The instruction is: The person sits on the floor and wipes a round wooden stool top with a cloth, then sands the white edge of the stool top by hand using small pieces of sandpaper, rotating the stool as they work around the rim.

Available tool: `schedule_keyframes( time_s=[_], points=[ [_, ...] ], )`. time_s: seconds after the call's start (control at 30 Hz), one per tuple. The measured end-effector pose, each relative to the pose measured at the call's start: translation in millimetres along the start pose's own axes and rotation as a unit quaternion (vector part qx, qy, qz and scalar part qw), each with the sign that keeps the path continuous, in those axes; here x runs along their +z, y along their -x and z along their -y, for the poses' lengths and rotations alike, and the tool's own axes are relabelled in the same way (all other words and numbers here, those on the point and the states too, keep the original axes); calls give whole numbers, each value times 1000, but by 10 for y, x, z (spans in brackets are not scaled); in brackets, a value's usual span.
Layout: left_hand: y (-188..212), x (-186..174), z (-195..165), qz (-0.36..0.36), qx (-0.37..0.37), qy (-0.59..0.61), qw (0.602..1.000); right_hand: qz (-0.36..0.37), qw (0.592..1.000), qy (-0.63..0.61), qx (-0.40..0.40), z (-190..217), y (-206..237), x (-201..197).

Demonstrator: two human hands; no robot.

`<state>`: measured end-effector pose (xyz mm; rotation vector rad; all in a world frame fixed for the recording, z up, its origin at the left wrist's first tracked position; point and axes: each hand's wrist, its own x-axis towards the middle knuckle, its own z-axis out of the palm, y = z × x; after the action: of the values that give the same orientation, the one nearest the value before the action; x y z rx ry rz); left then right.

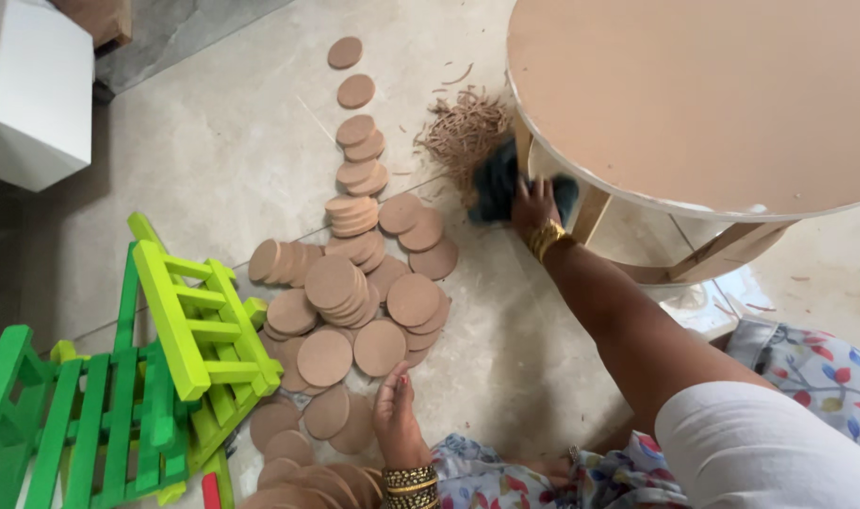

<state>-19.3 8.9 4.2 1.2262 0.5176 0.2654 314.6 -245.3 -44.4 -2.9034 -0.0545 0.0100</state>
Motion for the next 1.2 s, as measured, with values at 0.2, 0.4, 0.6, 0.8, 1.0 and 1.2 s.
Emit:
schedule_keyframes(
  time_s=[0.2, 0.4, 0.6, 0.8, 1.0, 1.2],
  points=[
    [82, 307, -286, 0, -14, 2, 1000, 67, 997, 26, -19, -228, 551, 164],
    [204, 231, -371, -11, -33, 11, 999, 154, 969, 37, -190, -85, 804, -9],
    [235, 118, -389, -5, -41, -45, 998, 2, 999, 13, 47, -77, 216, -256],
    [250, 84, -339, 8, -48, 18, 999, 67, 995, 46, -59, -197, 621, -280],
    [-26, 323, 237, 54, 3, 26, 998, 164, 979, 79, -93, -679, 1025, -233],
    [-57, 32, 506, -9, 3, -26, 1000, 379, 897, 140, -179, -991, 1659, -404]
  ],
)
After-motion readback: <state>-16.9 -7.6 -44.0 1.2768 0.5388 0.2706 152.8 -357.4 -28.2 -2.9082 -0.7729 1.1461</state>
